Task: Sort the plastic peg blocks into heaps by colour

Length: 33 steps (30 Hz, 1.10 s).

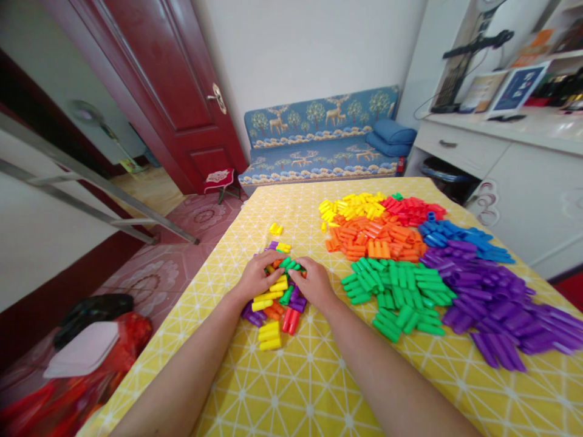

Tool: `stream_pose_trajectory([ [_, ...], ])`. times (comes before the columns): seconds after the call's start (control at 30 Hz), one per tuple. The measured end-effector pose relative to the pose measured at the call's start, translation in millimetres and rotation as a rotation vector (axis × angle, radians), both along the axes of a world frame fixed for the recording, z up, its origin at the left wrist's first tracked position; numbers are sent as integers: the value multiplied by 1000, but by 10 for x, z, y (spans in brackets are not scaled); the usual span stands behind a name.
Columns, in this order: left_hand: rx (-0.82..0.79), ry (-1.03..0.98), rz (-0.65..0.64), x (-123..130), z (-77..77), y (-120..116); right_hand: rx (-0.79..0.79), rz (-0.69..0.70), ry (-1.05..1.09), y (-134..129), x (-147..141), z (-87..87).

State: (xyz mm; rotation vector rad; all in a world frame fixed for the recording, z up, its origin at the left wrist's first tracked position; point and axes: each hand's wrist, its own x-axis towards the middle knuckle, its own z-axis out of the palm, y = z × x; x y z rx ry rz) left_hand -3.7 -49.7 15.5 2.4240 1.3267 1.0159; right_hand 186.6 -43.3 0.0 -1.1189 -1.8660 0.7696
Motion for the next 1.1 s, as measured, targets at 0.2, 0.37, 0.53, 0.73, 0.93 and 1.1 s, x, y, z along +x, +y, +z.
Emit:
stream_pose_trajectory([
  [0.2, 3, -9, -2, 7, 7, -5, 7, 1, 10, 13, -1, -17],
  [0.37, 2, -11, 2, 11, 9, -11, -1, -3, 11, 13, -1, -17],
  [0.53, 10, -14, 8, 15, 16, -16, 8, 0, 19, 16, 3, -22],
  [0.73, 14, -18, 14, 24, 33, -26, 0, -9, 43, 0, -1, -1],
  [0.93, 31, -26, 17, 25, 45, -36, 3, -10, 116, -11, -4, 4],
  [1.1, 44, -35, 28, 24, 22, -25, 7, -24, 114, -9, -9, 16],
])
